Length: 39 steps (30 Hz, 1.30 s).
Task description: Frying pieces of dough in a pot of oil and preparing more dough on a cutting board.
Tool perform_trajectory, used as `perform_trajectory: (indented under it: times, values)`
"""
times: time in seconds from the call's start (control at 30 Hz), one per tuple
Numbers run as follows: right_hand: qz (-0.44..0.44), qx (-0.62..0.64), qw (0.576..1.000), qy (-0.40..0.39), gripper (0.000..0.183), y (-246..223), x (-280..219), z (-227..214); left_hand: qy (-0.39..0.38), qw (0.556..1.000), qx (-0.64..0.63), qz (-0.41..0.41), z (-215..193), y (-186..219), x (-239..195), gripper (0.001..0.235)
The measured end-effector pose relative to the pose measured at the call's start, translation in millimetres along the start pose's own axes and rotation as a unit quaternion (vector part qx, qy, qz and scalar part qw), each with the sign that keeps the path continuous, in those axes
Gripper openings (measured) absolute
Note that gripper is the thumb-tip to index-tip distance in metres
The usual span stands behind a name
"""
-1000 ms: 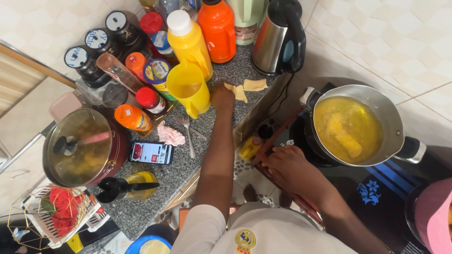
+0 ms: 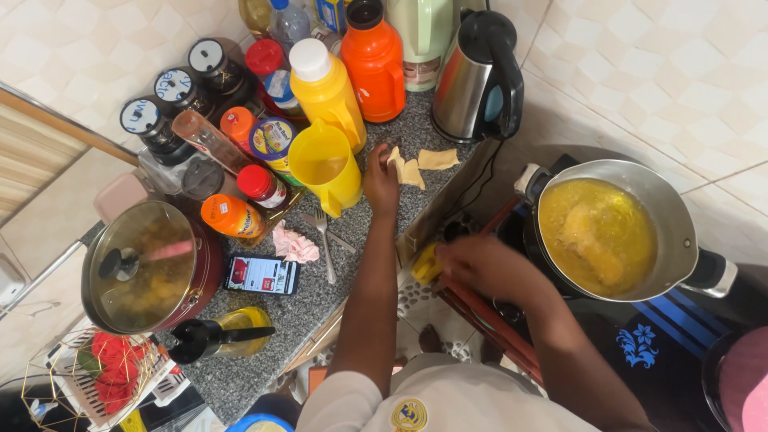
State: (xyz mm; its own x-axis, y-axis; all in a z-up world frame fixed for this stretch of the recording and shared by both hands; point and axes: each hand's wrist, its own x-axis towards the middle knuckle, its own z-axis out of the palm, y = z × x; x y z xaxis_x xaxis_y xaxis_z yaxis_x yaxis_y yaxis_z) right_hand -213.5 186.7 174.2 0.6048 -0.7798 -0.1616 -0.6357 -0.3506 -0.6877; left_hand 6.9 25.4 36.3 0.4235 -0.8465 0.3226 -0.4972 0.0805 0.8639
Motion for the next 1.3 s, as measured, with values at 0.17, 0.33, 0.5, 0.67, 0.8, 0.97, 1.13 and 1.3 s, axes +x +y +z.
perform_trajectory:
  times: [0.17, 0.33, 0.5, 0.67, 0.8, 0.97, 1.13, 1.3]
  values:
    - [-0.004, 0.063, 0.987, 0.144, 0.05, 49.1, 84.5, -9.8, -0.034, 0.991, -0.121, -0.045, -28.7, 24.9, -16.2, 0.042]
    - [0.019, 0.163, 0.974, 0.157, 0.072, 79.0, 152.4, -0.7, -0.093, 0.971, -0.216, -0.052, -50.3, 53.0, -39.4, 0.049]
    - [0.039, 0.185, 0.97, 0.155, 0.034, 96.9, 142.5, 1.7, -0.144, 0.952, -0.265, -0.047, -66.3, 69.6, -57.5, 0.05]
    - [0.018, 0.083, 0.981, 0.175, 0.032, 77.4, 71.6, -54.6, -0.202, 0.921, -0.332, -0.033, -73.5, 102.7, -68.8, 0.048]
    - [0.072, 0.044, 0.979, 0.184, 0.033, 49.9, -11.6, -123.4, -0.164, 0.909, -0.378, -0.067, -42.5, 71.6, -43.4, 0.037]
    - [0.23, -0.144, 0.943, 0.192, 0.027, 101.8, -84.7, -162.7, -0.16, 0.986, -0.054, 0.008, 19.0, 11.0, -8.6, 0.025]
    - [0.351, -0.244, 0.886, 0.18, 0.027, 223.1, -130.2, -139.2, -0.178, 0.967, 0.176, 0.057, 97.7, -57.2, 21.8, 0.028]
    - [0.409, -0.389, 0.817, 0.12, 0.035, 333.7, -159.0, -96.7, -0.215, 0.926, 0.309, 0.004, 122.1, -74.7, 35.4, 0.045]
